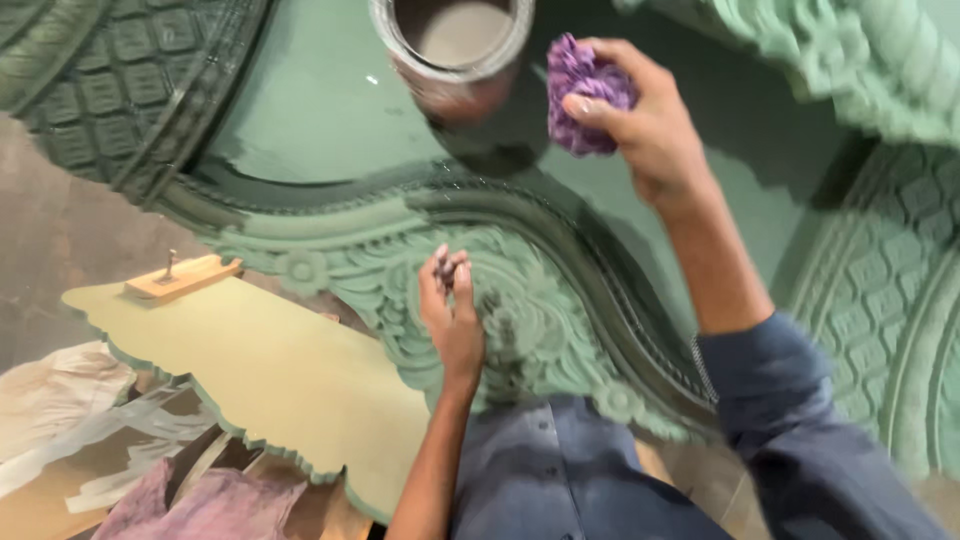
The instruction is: The person uses a purple cloth to apply a dark liquid finish to the carved edges of a light green wooden furniture piece. They repeatedly dip the cloth into a metal can to reload the finish and carefully rub it into the intricate floral and geometric patterns.
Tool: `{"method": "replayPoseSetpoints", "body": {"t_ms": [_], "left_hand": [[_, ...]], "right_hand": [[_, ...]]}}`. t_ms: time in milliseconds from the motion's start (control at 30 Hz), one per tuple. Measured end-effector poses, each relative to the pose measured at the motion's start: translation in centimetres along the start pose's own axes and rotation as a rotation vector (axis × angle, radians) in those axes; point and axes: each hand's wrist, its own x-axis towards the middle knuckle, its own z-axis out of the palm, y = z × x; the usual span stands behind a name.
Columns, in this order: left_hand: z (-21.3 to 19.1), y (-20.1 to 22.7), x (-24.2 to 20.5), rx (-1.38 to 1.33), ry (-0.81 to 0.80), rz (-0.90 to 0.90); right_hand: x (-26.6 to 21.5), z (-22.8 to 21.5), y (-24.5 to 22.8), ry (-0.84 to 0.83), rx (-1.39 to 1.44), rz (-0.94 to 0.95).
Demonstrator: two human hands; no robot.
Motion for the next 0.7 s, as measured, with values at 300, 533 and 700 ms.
{"method": "replayPoseSetpoints", "body": {"t_ms": [300, 533, 700], "left_hand": [[-2.4, -0.7, 5.5, -0.139, 0.149, -0.100], [-1.3, 5.4, 12.9, -0.141, 0.088, 0.089], [5.3, 8.6, 24.2, 0.002, -0.100, 0.336]], "right_hand": [[22.1, 8.6, 9.6, -0.258, -1.310, 0.022], [21.1, 4.5, 6.8, -0.144, -0.165, 0.367], [17.5, 4.9, 2.7, -0.091, 0.313, 0.157]]}}
